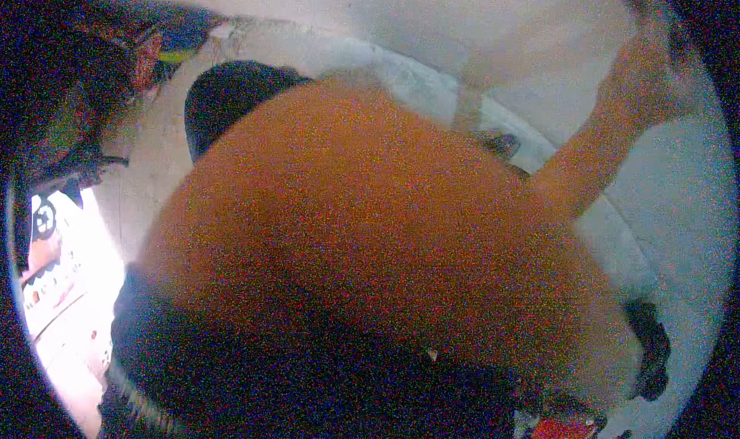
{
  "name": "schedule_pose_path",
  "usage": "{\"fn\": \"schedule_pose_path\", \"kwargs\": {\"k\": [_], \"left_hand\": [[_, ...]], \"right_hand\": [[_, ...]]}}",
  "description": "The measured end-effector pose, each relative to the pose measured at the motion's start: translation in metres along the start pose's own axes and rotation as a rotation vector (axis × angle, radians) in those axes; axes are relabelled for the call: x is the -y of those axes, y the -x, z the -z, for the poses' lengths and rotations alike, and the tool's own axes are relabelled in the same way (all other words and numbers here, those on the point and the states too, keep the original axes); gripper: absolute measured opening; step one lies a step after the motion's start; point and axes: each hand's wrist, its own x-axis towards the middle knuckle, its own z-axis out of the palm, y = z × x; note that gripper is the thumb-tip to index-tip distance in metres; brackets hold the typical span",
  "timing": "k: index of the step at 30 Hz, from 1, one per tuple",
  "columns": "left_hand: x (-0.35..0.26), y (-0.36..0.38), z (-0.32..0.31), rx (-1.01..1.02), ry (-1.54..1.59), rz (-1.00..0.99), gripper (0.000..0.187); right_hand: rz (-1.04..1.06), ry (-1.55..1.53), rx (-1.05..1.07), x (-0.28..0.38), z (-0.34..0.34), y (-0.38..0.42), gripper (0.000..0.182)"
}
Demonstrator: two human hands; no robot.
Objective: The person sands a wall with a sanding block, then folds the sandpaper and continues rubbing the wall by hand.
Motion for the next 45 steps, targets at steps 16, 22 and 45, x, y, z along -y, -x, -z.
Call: {"fn": "schedule_pose_path", "kwargs": {"k": [16,22,45], "left_hand": [[-0.014,0.087,-0.053,-0.032,0.756,-0.118,0.020],[-0.085,0.057,-0.013,-1.089,0.118,-0.072,0.023],[-0.014,0.081,0.048,-0.152,0.227,-0.487,0.031]], "right_hand": [[-0.134,-0.016,-0.050,0.004,0.001,0.001,0.031],[-0.669,-0.513,0.120,-0.070,0.085,-0.078,0.023],[-0.289,0.010,-0.005,0.038,0.024,-0.024,0.034]]}}
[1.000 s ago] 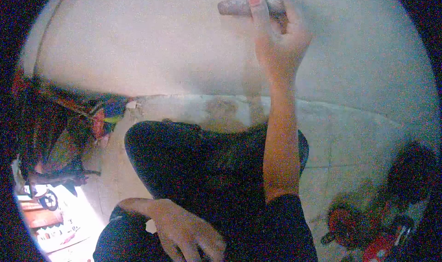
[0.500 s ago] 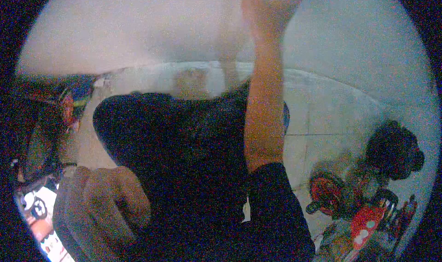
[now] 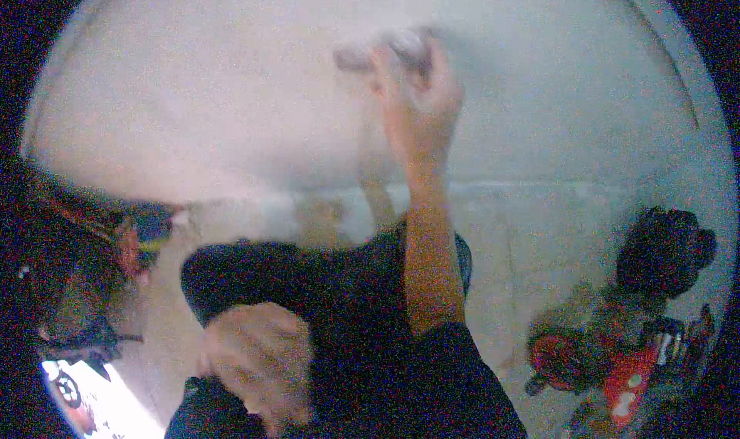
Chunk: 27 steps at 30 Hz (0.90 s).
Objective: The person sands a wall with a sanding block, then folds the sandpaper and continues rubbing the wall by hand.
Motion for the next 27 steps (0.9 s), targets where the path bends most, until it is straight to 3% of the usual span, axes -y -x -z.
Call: {"fn": "schedule_pose_path", "kwargs": {"k": [1,2,4,6,7,8,9,12,14,16,19,20,21,22,23,26,27], "left_hand": [[-0.009,-0.005,-0.004,-0.143,0.075,0.325,0.035],[-0.007,0.001,0.005,-0.069,0.044,0.456,0.041],[0.006,0.034,0.019,0.130,-0.058,0.961,0.056],[0.038,0.082,0.048,0.261,-0.124,1.265,0.058],[0.060,0.119,0.069,0.443,-0.318,1.309,0.062],[0.081,0.156,0.087,0.619,-0.509,1.343,0.067],[0.101,0.190,0.099,0.658,-0.534,1.489,0.065],[0.152,0.283,0.117,0.322,-0.315,1.952,0.058],[0.165,0.292,0.125,0.252,-0.311,1.977,0.056],[0.157,0.280,0.116,0.409,-0.425,1.936,0.054],[0.197,0.332,0.110,0.509,-0.612,1.869,0.053],[0.216,0.357,0.110,0.544,-0.746,1.837,0.053],[0.224,0.375,0.109,0.545,-0.747,1.833,0.053],[0.223,0.394,0.108,0.541,-0.784,1.686,0.052],[0.224,0.405,0.107,0.534,-0.819,1.538,0.052],[0.225,0.422,0.117,0.575,-0.772,1.638,0.050],[0.223,0.425,0.119,0.591,-0.745,1.686,0.049]], "right_hand": [[-0.091,-0.069,-0.058,0.011,0.002,-0.001,0.023],[-0.077,-0.077,-0.121,0.013,0.008,-0.006,0.023],[-0.068,-0.050,-0.179,0.007,0.014,-0.013,0.025],[-0.156,0.011,-0.102,0.016,-0.003,-0.004,0.028],[-0.240,0.040,-0.026,0.026,-0.019,0.007,0.030],[-0.095,0.004,0.080,0.014,-0.037,0.019,0.031],[0.050,-0.025,0.185,-0.003,-0.053,0.029,0.032],[0.183,0.053,0.236,-0.011,-0.062,0.036,0.026],[-0.096,-0.051,0.153,-0.009,-0.035,0.021,0.020],[-0.157,-0.084,-0.116,0.027,-0.018,0.000,0.016],[-0.077,-0.093,-0.216,0.023,-0.023,-0.006,0.017],[-0.068,-0.092,-0.217,0.015,-0.028,-0.001,0.017],[-0.083,-0.088,-0.082,-0.001,-0.037,0.012,0.017],[-0.107,-0.086,0.054,-0.008,-0.042,0.019,0.017],[-0.112,-0.085,0.054,-0.007,-0.046,0.021,0.017],[-0.064,-0.087,0.191,0.000,-0.053,0.027,0.017],[-0.060,-0.058,0.043,0.005,-0.043,0.019,0.017]]}}
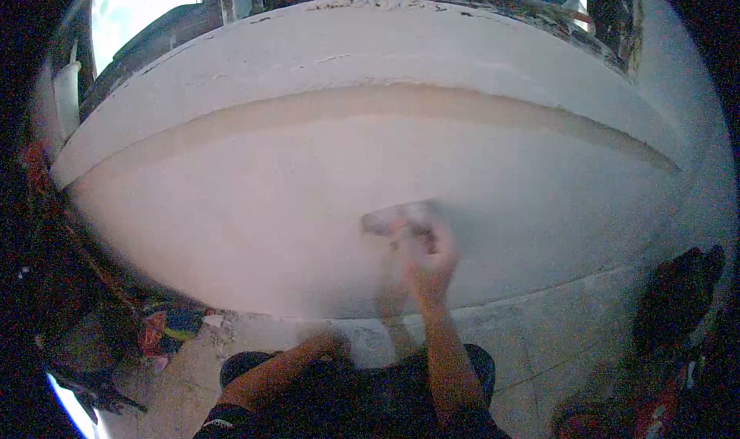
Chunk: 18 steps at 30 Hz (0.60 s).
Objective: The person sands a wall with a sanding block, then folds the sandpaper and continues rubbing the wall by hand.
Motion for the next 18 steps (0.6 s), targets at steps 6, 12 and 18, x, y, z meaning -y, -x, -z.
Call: {"fn": "schedule_pose_path", "kwargs": {"k": [6,12,18], "left_hand": [[-0.047,0.047,0.067,0.142,0.146,0.114,0.046],[-0.043,0.034,0.053,0.054,-0.059,0.064,0.046],[-0.034,0.017,0.034,-0.002,-0.347,0.017,0.046]], "right_hand": [[-0.048,-0.101,-0.295,0.020,0.014,-0.013,0.020],[0.088,0.035,0.126,-0.030,-0.019,0.017,0.023],[0.064,-0.219,-0.384,0.010,0.014,-0.023,0.023]]}}
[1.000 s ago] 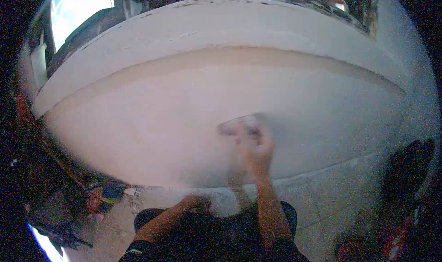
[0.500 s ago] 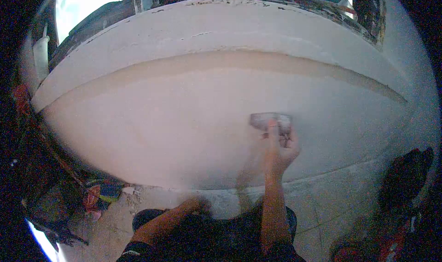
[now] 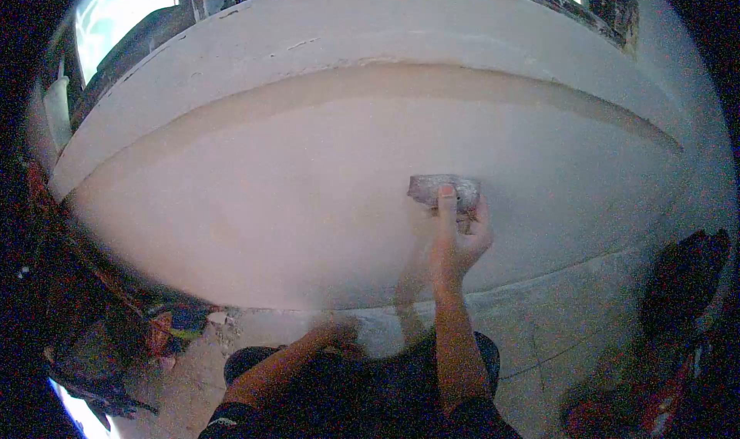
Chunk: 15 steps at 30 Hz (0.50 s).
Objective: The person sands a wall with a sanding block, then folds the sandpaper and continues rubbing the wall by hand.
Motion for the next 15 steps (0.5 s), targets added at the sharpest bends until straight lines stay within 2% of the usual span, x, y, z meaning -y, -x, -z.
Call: {"fn": "schedule_pose_path", "kwargs": {"k": [2,3,5,6,8,9,11,12,14,15], "left_hand": [[-0.002,0.011,0.012,-0.039,0.285,0.070,0.046],[0.000,0.014,0.012,-0.032,0.281,0.062,0.046],[-0.001,0.020,0.012,-0.262,0.096,0.025,0.048],[-0.011,0.033,0.034,-0.253,0.098,0.020,0.048],[-0.028,0.077,0.106,-0.052,0.152,0.034,0.050],[-0.021,0.073,0.091,-0.051,0.150,0.043,0.050],[-0.017,0.058,0.048,-0.495,0.189,0.066,0.055],[-0.019,0.065,0.068,-0.495,0.192,0.067,0.055],[-0.030,0.084,0.136,0.160,0.177,0.043,0.061],[-0.017,0.058,0.093,-0.015,0.246,-0.037,0.060]], "right_hand": [[-0.032,0.062,0.078,-0.005,-0.007,0.019,0.021],[-0.073,0.120,0.152,-0.010,-0.010,0.032,0.019],[0.077,0.261,0.540,-0.035,-0.009,0.050,0.017],[0.069,0.266,0.536,-0.041,-0.005,0.051,0.017],[0.112,0.189,0.490,-0.049,-0.010,0.048,0.017],[0.111,0.181,0.490,-0.039,-0.011,0.041,0.017],[-0.192,0.114,0.101,-0.006,-0.004,0.025,0.025],[-0.193,0.115,0.102,-0.007,-0.006,0.026,0.025],[-0.170,-0.138,-0.084,-0.007,-0.009,0.026,0.025],[-0.167,-0.138,-0.090,-0.017,-0.012,0.038,0.025]]}}
